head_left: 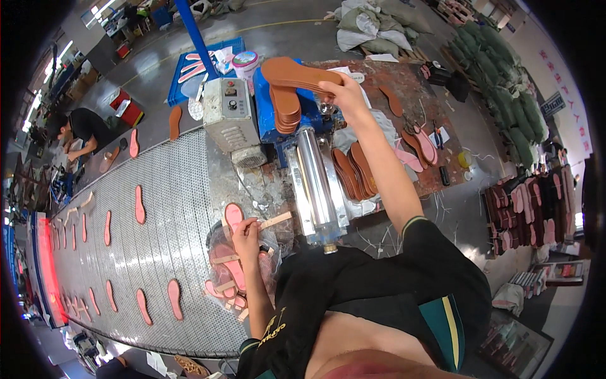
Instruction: The worker is applying adhesive to shoe soles using a roller machine and placing the soles on a conveyor belt.
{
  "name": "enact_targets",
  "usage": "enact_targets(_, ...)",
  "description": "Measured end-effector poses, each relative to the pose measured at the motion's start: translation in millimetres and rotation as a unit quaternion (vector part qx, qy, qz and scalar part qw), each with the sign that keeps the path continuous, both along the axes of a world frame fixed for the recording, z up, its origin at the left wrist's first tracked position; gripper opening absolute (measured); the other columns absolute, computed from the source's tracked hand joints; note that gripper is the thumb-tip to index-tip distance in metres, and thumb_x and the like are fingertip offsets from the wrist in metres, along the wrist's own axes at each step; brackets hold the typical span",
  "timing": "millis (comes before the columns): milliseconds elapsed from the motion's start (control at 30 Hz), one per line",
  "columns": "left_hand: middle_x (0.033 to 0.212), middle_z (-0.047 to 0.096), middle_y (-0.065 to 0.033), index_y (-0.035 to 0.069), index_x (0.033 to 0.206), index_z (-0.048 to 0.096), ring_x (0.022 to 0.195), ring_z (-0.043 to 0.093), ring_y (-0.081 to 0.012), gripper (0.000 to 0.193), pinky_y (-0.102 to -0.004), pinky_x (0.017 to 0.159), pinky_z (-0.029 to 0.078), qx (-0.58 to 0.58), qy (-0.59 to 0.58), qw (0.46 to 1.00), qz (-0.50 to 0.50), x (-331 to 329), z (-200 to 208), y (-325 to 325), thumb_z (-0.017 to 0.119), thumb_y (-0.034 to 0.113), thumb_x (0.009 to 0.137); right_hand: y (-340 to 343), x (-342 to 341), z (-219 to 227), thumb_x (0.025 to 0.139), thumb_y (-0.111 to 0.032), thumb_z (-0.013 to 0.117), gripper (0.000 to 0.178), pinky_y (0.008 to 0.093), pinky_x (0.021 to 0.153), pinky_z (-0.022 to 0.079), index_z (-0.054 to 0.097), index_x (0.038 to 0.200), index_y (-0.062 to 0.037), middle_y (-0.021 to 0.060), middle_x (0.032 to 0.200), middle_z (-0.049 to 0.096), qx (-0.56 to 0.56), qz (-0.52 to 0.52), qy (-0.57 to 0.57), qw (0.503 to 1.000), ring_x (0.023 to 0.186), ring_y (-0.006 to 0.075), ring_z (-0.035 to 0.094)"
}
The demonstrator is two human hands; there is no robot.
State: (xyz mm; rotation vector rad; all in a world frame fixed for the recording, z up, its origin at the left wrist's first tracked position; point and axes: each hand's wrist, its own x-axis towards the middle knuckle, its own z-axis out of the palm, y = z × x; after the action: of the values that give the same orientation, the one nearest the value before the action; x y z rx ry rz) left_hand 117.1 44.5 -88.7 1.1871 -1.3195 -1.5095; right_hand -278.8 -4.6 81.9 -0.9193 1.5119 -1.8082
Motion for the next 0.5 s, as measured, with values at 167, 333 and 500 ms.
enact_targets(167, 0.099, 0.065, -0.0074, -0.002, 0.108, 0.064, 0.083, 0.059, -0.0131, 0.022, -0.0257, 0.077, 0.047, -0.129, 0.03, 0.991, -0.013, -29.5, 106.1, -23.9, 0.055, 0.008, 0.09, 72.5, 33.9, 16.1, 0.077, -0.007, 0.053, 0.035, 0.0275, 0.06, 0.047, 0.055, 0.111, -0.0026, 0.0045, 0.095, 0.061, -0.061, 0.05, -0.116, 0.99, 0.081, 0.0144, 0.058)
enact_targets(333, 0.099, 0.065, -0.0105, -0.004, 0.104, 0.063, 0.085, 0.062, -0.0172, 0.041, -0.0279, 0.077, 0.048, -0.121, 0.186, 0.97, 0.103, -83.0, 196.2, -27.8, 0.044, 0.032, 0.098, 128.7, 95.7, 8.9, 0.071, -0.009, 0.049, 0.039, 0.0288, 0.06, 0.05, 0.054, 0.109, -0.0025, 0.0077, 0.098, 0.059, -0.107, 0.136, -0.202, 0.964, 0.079, 0.0164, 0.059)
enact_targets(500, 0.079, 0.066, -0.0127, -0.006, 0.089, 0.063, 0.072, 0.061, -0.0163, 0.052, -0.0276, 0.068, 0.049, -0.071, 0.18, 0.981, -0.035, -83.4, 180.9, -28.4, 0.036, 0.037, 0.1, 158.4, 103.4, 2.0, 0.091, -0.028, 0.057, 0.032, 0.03, 0.049, 0.054, 0.054, 0.107, -0.001, 0.01, 0.092, 0.061, -0.04, 0.195, -0.229, 0.953, 0.073, 0.0166, 0.065)
